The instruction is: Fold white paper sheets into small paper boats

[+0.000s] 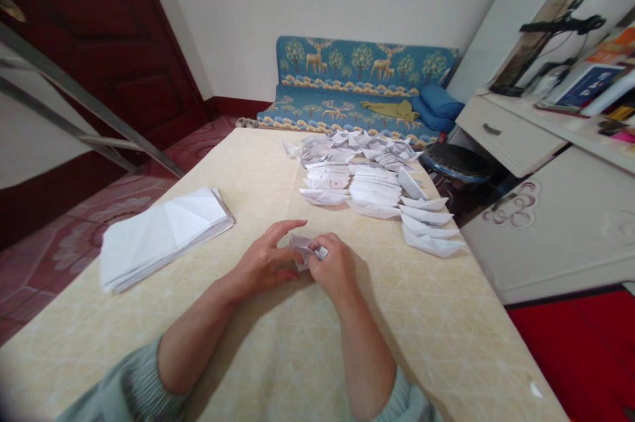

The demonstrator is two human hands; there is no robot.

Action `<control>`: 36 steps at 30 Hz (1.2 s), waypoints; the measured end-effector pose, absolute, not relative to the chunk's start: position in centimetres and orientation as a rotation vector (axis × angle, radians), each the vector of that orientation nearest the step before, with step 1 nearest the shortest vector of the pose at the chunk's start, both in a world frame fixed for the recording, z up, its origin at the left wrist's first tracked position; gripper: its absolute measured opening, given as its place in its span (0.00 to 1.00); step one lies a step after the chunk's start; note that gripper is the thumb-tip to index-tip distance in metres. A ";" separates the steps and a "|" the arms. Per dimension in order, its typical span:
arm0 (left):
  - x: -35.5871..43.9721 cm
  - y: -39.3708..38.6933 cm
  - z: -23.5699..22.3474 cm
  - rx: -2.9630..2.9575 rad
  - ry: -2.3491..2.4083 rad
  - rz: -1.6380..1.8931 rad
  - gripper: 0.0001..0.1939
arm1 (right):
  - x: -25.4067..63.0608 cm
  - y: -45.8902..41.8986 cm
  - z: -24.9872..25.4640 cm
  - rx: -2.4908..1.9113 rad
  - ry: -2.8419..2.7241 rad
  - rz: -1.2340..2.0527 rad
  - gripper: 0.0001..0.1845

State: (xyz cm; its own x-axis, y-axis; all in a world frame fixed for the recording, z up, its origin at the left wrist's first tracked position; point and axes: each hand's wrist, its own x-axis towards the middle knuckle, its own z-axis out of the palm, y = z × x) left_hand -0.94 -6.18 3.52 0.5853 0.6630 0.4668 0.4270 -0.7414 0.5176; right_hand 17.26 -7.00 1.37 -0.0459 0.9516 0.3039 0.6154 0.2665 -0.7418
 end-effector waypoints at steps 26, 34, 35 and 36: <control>-0.5 -5.8 1.8 2.426 1.287 1.060 0.03 | 16.5 -7.2 1.6 -1.214 -1.526 0.893 0.18; -0.8 -5.5 1.9 2.243 1.322 1.139 0.03 | 16.1 -7.6 2.1 -1.260 -1.577 0.891 0.07; -0.8 -5.4 1.9 2.220 1.314 1.147 0.03 | 16.1 -7.6 2.0 -1.288 -1.548 0.889 0.07; -0.8 -5.4 1.9 2.195 1.311 1.152 0.04 | 16.1 -7.6 1.9 -1.306 -1.518 0.890 0.07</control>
State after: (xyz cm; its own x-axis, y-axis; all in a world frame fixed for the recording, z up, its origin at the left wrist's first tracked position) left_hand -0.78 -5.40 1.93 0.2472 0.8472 0.4702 0.5754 -0.5188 0.6322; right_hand 16.09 -7.60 1.93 -0.0196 0.9833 0.1809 0.3220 0.1775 -0.9299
